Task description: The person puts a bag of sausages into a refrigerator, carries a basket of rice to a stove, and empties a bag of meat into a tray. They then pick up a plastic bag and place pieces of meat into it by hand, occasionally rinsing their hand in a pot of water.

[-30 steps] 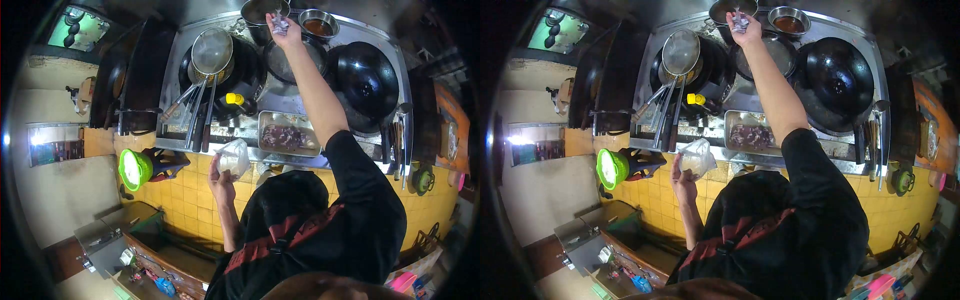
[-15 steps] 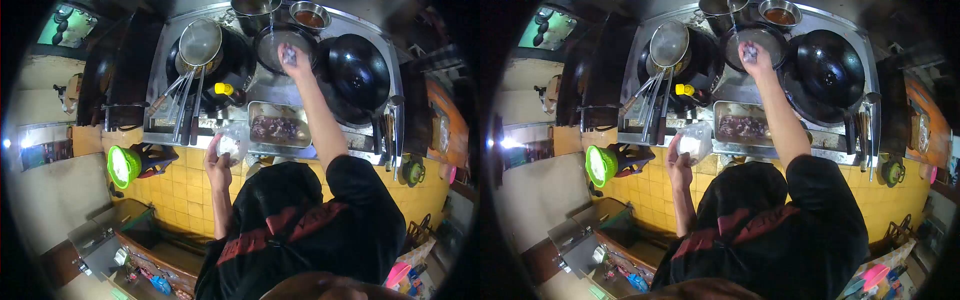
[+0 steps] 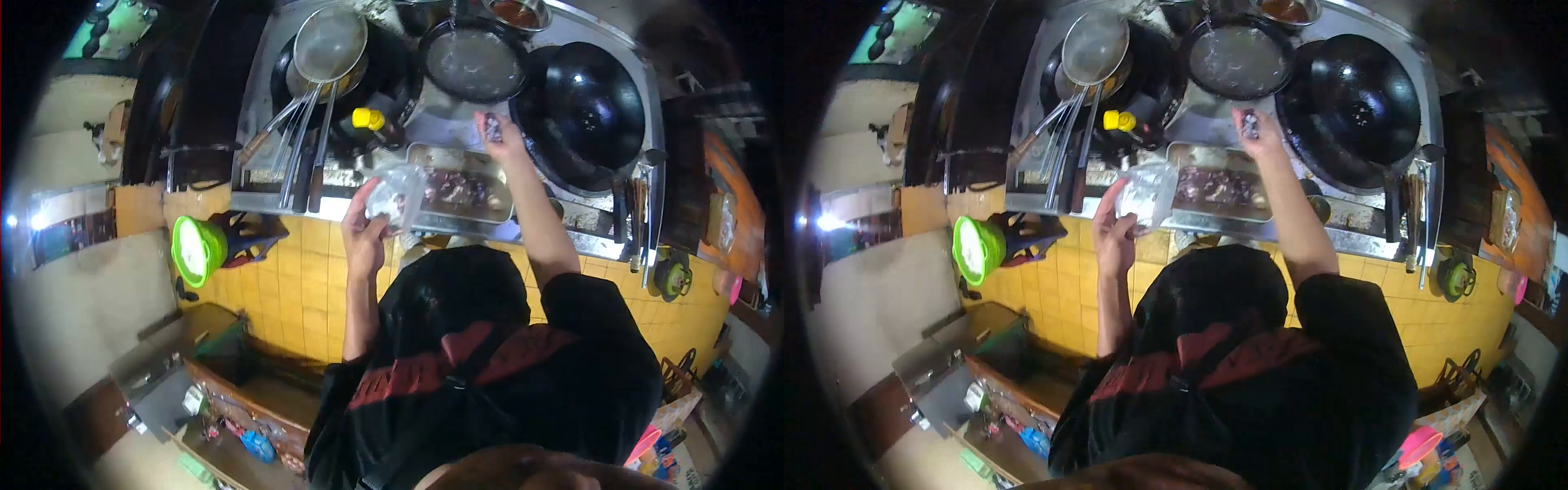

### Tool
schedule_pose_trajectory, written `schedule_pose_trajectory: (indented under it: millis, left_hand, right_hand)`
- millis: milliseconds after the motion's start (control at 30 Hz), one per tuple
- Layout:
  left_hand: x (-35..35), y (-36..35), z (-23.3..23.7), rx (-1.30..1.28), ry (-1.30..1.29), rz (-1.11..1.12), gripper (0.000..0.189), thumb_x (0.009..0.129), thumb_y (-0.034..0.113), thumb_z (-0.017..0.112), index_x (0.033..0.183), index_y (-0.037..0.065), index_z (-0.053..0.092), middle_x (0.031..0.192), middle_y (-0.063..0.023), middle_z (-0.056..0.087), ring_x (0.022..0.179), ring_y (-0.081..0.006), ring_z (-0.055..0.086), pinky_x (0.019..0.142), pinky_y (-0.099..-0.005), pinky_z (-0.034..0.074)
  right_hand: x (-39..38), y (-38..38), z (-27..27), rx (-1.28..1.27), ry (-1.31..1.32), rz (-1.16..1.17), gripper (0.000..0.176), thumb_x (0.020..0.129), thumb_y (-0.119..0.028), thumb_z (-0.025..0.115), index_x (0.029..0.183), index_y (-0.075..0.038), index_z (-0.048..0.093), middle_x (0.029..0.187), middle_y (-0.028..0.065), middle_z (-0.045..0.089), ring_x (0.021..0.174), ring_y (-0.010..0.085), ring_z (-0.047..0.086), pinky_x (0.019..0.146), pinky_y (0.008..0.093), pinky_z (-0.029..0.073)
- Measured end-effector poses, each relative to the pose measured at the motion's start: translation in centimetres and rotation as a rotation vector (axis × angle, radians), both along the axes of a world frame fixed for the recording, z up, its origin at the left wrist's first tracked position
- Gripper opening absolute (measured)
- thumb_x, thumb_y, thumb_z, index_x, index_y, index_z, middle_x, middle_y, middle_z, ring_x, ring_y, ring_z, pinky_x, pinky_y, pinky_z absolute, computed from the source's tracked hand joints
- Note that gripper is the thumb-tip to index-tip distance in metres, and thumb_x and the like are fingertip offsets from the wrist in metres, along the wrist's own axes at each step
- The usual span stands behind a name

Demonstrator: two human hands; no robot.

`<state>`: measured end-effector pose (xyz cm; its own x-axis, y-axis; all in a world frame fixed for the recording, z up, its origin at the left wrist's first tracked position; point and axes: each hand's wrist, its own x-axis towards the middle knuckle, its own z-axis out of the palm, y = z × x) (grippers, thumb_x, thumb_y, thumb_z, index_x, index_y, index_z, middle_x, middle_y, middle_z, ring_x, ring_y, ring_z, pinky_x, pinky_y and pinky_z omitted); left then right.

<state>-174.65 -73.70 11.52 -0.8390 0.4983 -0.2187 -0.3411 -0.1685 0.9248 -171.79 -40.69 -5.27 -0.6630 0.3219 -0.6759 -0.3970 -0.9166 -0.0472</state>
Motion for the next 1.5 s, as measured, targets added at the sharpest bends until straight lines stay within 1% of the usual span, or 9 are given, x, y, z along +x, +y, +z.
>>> schedule_pose_trajectory:
  millis: [133,167,367,1033,1300,1333,1400,1467,1500]
  left_hand:
    - [-0.4,0.1,0.2,0.029,0.008,-0.038,0.062,0.07,-0.015,0.048,0.129,0.001,0.05,0.129,-0.01,0.05,0.104,-0.018,0.058,0.069,-0.0227,0.054]
    - [-0.4,0.1,0.0,0.026,0.007,-0.032,0.062,0.07,-0.015,0.048,0.129,0.001,0.05,0.129,-0.01,0.05,0.104,-0.018,0.058,0.069,-0.0227,0.054]
    - [-0.7,0.5,0.2,0.018,0.048,-0.101,0.063,0.07,-0.015,0.049,0.13,0.003,0.05,0.126,-0.0095,0.051,0.103,-0.0167,0.057,0.069,-0.0233,0.055]
    - [-0.4,1.9,-0.6,-0.075,0.101,-0.171,0.064,0.071,-0.016,0.05,0.132,0.005,0.047,0.13,-0.0096,0.049,0.104,-0.0163,0.056,0.073,-0.023,0.054]
    - [-0.6,3.8,-1.2,-0.07,0.042,-0.308,0.064,0.075,-0.018,0.052,0.134,0.007,0.044,0.133,-0.0077,0.043,0.11,-0.0173,0.052,0.076,-0.0273,0.056]
    - [-0.5,4.0,-1.3,-0.066,0.039,-0.314,0.064,0.075,-0.018,0.052,0.134,0.007,0.044,0.133,-0.0077,0.043,0.11,-0.0173,0.052,0.076,-0.0273,0.056]
    - [0.0,4.5,-1.8,-0.021,0.109,-0.37,0.065,0.076,-0.018,0.054,0.135,0.007,0.043,0.134,-0.0082,0.043,0.109,-0.017,0.052,0.076,-0.0269,0.056]
    - [0.7,4.4,-2.1,-0.011,0.147,-0.382,0.067,0.075,-0.017,0.056,0.136,0.007,0.042,0.135,-0.0089,0.042,0.11,-0.0164,0.052,0.077,-0.0264,0.055]
    - [1.1,4.1,-1.9,-0.025,0.145,-0.395,0.067,0.074,-0.015,0.058,0.136,0.005,0.042,0.135,-0.0085,0.043,0.113,-0.0166,0.05,0.083,-0.0271,0.051]
  right_hand:
    - [0.5,0.5,-2.1,-0.017,-0.009,-0.01,0.033,0.096,-0.014,0.037,0.112,0.014,0.044,0.11,0.0287,0.054,0.098,0.0392,0.058,0.08,0.0416,0.058]
    - [0.9,0.4,-1.5,-0.065,0.006,0.005,0.027,0.096,-0.011,0.033,0.097,0.013,0.047,0.095,0.0266,0.058,0.086,0.0406,0.061,0.079,0.0468,0.057]
    - [1.9,-0.3,0.8,-0.016,0.023,0.01,0.026,0.096,-0.009,0.031,0.097,0.011,0.047,0.097,0.0264,0.055,0.098,0.0431,0.055,0.091,0.0547,0.049]
    - [4.4,0.4,1.8,0.077,0.114,0.021,0.045,0.098,-0.023,0.023,0.105,0.012,0.049,0.101,0.026,0.058,0.095,0.0435,0.058,0.085,0.0496,0.053]
    - [5.2,-6.8,14.1,0.216,0.149,0.561,0.036,0.096,-0.02,0.042,0.112,0.01,0.052,0.106,0.0229,0.061,0.101,0.0356,0.06,0.092,0.0457,0.049]
    - [4.9,-7.9,14.0,0.312,0.137,0.699,0.037,0.097,-0.026,0.043,0.109,0.007,0.055,0.105,0.0195,0.063,0.101,0.0325,0.061,0.092,0.0448,0.049]
    - [4.0,-10.8,15.0,0.124,0.085,0.717,0.039,0.098,-0.032,0.043,0.109,0.004,0.054,0.099,0.0173,0.062,0.097,0.0311,0.061,0.089,0.0478,0.05]
    - [2.9,-13.8,13.5,0.218,-0.127,0.727,0.05,0.094,-0.052,0.043,0.093,-0.005,0.058,0.085,0.0109,0.062,0.079,0.0266,0.06,0.073,0.0428,0.05]
    - [2.9,-14.3,12.8,0.161,-0.133,0.907,0.059,0.088,-0.067,0.039,0.079,-0.01,0.055,0.076,0.0057,0.057,0.065,0.0211,0.052,0.06,0.036,0.043]
